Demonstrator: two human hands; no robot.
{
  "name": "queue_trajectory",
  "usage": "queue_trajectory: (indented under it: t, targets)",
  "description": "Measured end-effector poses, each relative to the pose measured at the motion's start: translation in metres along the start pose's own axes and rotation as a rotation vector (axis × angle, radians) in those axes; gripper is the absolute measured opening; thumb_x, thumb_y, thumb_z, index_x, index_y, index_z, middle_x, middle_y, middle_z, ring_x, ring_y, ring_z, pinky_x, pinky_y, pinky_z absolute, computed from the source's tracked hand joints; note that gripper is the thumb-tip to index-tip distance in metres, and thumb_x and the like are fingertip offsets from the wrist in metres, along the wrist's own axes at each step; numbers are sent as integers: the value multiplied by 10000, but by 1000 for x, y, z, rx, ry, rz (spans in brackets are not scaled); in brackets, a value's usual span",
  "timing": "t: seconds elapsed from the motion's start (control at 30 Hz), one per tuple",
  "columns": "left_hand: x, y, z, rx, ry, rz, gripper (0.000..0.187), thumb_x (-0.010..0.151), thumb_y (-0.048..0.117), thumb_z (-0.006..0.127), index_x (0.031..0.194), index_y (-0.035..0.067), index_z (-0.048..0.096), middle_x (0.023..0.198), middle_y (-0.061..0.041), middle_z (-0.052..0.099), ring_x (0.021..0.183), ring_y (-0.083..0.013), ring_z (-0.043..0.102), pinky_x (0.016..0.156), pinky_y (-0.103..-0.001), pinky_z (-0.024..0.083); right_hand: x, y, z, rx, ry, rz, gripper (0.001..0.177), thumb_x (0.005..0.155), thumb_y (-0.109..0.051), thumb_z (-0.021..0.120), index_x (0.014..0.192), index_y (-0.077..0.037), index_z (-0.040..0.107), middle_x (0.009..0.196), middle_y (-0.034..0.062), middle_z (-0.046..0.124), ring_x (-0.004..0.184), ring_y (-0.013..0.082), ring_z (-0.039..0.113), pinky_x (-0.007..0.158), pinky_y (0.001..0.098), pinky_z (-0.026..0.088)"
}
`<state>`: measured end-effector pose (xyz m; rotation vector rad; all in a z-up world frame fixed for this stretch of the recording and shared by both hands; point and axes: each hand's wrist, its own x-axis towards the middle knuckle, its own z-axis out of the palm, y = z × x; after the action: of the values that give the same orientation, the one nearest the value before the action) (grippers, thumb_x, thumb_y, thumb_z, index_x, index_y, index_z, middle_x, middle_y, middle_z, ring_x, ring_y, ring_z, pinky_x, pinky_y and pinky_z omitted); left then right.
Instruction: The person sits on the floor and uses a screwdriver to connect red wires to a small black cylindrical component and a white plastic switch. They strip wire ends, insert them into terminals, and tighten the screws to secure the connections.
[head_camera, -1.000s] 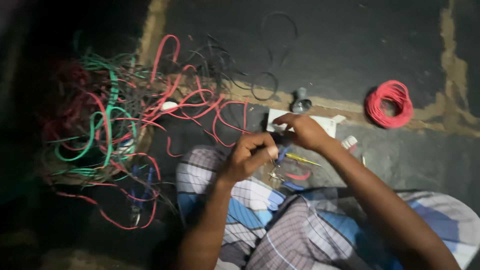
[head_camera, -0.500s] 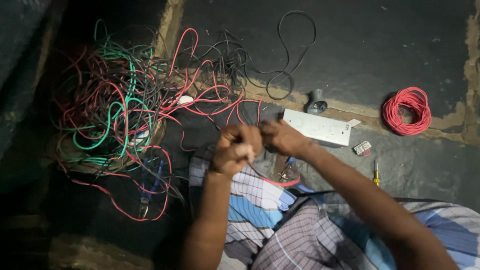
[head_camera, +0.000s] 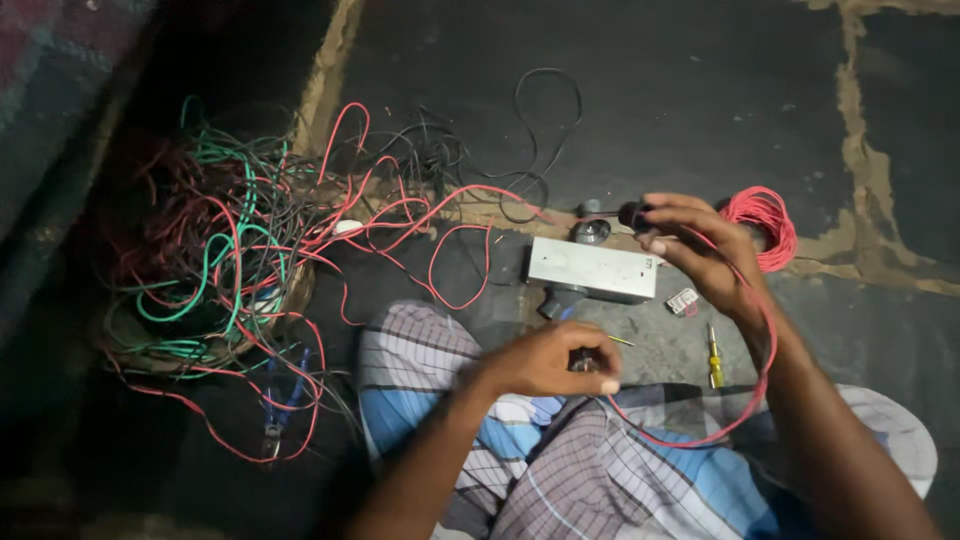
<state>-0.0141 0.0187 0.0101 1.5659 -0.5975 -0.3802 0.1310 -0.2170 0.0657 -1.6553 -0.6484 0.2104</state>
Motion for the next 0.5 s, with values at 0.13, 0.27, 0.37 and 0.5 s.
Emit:
queue_trajectory:
  t: [0.13, 0.27, 0.37, 0.5]
  targets:
    - [40, -18, 7, -484, 292, -41, 383, 956, 324, 656, 1263, 95, 649, 1293, -40, 670, 1199, -104, 633, 1028, -267, 510, -39, -9, 8, -78, 73, -119, 310, 849, 30, 752, 1155, -7, 718, 1450, 159, 597, 1240, 239, 656, 1036, 359, 565]
    - [61, 0, -9, -756, 601, 254, 421, 1022, 373, 580, 1260, 34, 652, 1176, -113, 705, 1058, -166, 689, 949, -320, 560, -65, -1, 29, -115, 53, -225, 263, 822, 43, 801, 1072, -21, 754, 1414, 184, 614, 1213, 259, 634, 967, 346, 534]
    - [68, 30, -5, -721, 668, 366, 170, 1111, 140, 712, 1113, -17, 649, 1051, -102, 701, 977, -135, 641, 882, -292, 510, -68, -5, 31, 119, -100, -314, 250, 975, 63, 694, 1173, -79, 752, 1459, 198, 589, 1139, 264, 714, 999, 375, 596]
    - [53, 69, 1, -437, 626, 360, 123, 1032, 126, 726, 1074, 18, 685, 951, -52, 739, 841, -89, 646, 774, -256, 516, -60, -37, 14, 934, -258, 37, 473, 969, -64, 676, 1396, -96, 476, 1426, 227, 588, 968, 334, 747, 825, 438, 610]
